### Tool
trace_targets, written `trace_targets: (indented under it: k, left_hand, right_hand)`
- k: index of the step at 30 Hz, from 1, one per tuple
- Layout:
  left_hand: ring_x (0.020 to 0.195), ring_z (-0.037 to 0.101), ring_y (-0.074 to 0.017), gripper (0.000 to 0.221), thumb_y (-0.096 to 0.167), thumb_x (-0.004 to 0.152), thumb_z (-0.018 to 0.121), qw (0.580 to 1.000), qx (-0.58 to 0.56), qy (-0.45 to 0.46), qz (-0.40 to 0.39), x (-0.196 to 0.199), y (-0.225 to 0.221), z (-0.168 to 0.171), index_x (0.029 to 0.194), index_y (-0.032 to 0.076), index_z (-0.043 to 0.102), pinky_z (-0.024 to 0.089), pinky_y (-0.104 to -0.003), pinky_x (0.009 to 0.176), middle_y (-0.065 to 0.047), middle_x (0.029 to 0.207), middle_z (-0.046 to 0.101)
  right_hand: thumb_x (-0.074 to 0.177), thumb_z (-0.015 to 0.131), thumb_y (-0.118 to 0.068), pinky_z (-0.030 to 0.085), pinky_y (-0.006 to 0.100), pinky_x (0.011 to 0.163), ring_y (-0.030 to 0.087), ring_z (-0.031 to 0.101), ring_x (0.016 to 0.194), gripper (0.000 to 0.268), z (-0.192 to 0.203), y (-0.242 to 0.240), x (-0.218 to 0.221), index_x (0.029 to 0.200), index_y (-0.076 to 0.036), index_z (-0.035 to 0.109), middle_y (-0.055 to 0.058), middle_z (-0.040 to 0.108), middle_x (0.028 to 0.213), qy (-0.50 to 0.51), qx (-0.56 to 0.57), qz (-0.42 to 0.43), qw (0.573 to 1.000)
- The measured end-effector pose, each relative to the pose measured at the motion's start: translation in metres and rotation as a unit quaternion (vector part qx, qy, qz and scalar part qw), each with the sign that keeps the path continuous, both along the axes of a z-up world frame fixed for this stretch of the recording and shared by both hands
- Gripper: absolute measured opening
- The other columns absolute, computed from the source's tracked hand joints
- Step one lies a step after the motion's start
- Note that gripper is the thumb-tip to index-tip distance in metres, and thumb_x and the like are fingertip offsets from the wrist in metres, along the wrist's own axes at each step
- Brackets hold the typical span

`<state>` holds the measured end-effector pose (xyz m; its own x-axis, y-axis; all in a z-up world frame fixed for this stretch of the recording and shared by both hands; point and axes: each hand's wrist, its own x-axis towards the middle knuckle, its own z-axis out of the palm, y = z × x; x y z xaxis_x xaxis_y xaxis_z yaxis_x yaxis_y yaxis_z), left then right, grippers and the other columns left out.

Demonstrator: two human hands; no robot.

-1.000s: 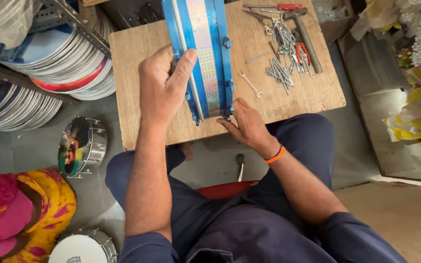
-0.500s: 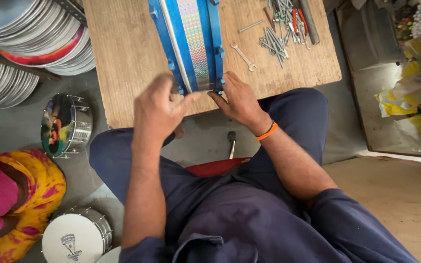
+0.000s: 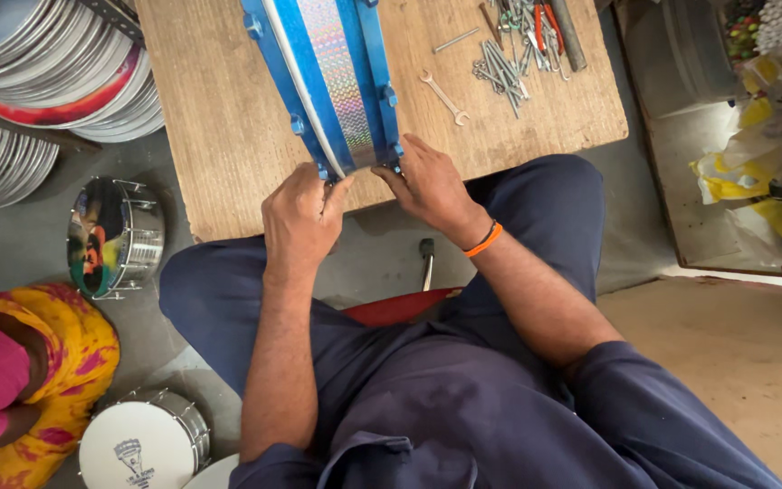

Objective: The person inserts metal tension rods through the rim of a blue drum and threads nuts onto them by hand while sitting on the floor.

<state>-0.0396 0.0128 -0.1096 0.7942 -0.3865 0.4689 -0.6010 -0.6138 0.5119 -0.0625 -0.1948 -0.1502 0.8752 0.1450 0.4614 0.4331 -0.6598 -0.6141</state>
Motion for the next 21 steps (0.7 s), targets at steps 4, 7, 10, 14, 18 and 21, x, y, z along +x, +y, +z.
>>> trace_targets:
  k: [4,7,10,14,18,21]
  left_hand:
    - [0.078,0.067,-0.0367,0.024,0.015,0.093,0.081,0.999,-0.01,0.006,0.033,-0.008,-0.003,0.0,0.095,0.001,0.062,0.054,-0.045,0.066,-0.016,0.086,0.065]
    - [0.079,0.068,-0.0367,0.026,0.016,0.092,0.081,0.999,0.005,0.005,0.035,-0.01,-0.005,-0.001,0.101,0.0,0.062,0.054,-0.046,0.067,-0.017,0.089,0.065]
    - [0.081,0.068,-0.0374,0.032,0.019,0.089,0.081,0.999,0.036,0.002,0.036,-0.012,-0.003,-0.005,0.105,-0.001,0.062,0.055,-0.046,0.068,-0.017,0.091,0.067]
    - [0.082,0.069,-0.0365,0.024,0.016,0.094,0.077,0.997,0.068,0.003,0.046,-0.012,-0.001,-0.017,0.106,0.002,0.063,0.055,-0.046,0.069,-0.016,0.092,0.069]
    - [0.081,0.07,-0.0351,0.018,0.014,0.096,0.076,0.997,0.065,-0.009,0.033,-0.008,0.003,-0.029,0.105,0.003,0.065,0.055,-0.045,0.068,-0.015,0.091,0.07]
    - [0.082,0.07,-0.0336,0.016,0.012,0.096,0.076,0.998,0.054,-0.036,0.011,-0.004,0.007,-0.032,0.105,0.004,0.066,0.056,-0.043,0.07,-0.014,0.092,0.07]
  right_hand:
    - [0.096,0.073,-0.012,0.053,0.047,0.079,0.04,0.064,0.097,0.033,0.002,0.002,0.0,0.123,0.0,0.057,0.019,0.065,0.102,0.008,0.006,0.003,1.0]
    - [0.096,0.073,-0.013,0.053,0.046,0.079,0.04,0.064,0.095,0.033,0.004,0.002,-0.001,0.121,0.001,0.056,0.019,0.064,0.102,0.009,0.007,-0.003,1.0]
    - [0.096,0.073,-0.018,0.053,0.046,0.079,0.039,0.064,0.093,0.031,0.004,0.0,0.0,0.116,0.0,0.056,0.017,0.064,0.099,-0.025,-0.049,-0.011,0.998]
    - [0.096,0.073,-0.025,0.053,0.046,0.075,0.037,0.065,0.089,0.03,-0.002,-0.003,0.004,0.109,-0.002,0.058,0.015,0.067,0.092,0.01,-0.099,-0.014,0.995]
    - [0.098,0.07,-0.024,0.053,0.046,0.074,0.036,0.066,0.087,0.03,-0.009,-0.001,0.003,0.112,-0.001,0.057,0.015,0.067,0.091,-0.003,-0.087,-0.015,0.996]
    - [0.099,0.07,-0.024,0.053,0.046,0.072,0.036,0.066,0.083,0.028,-0.009,0.003,0.003,0.111,-0.001,0.058,0.015,0.066,0.086,0.024,-0.088,-0.028,0.995]
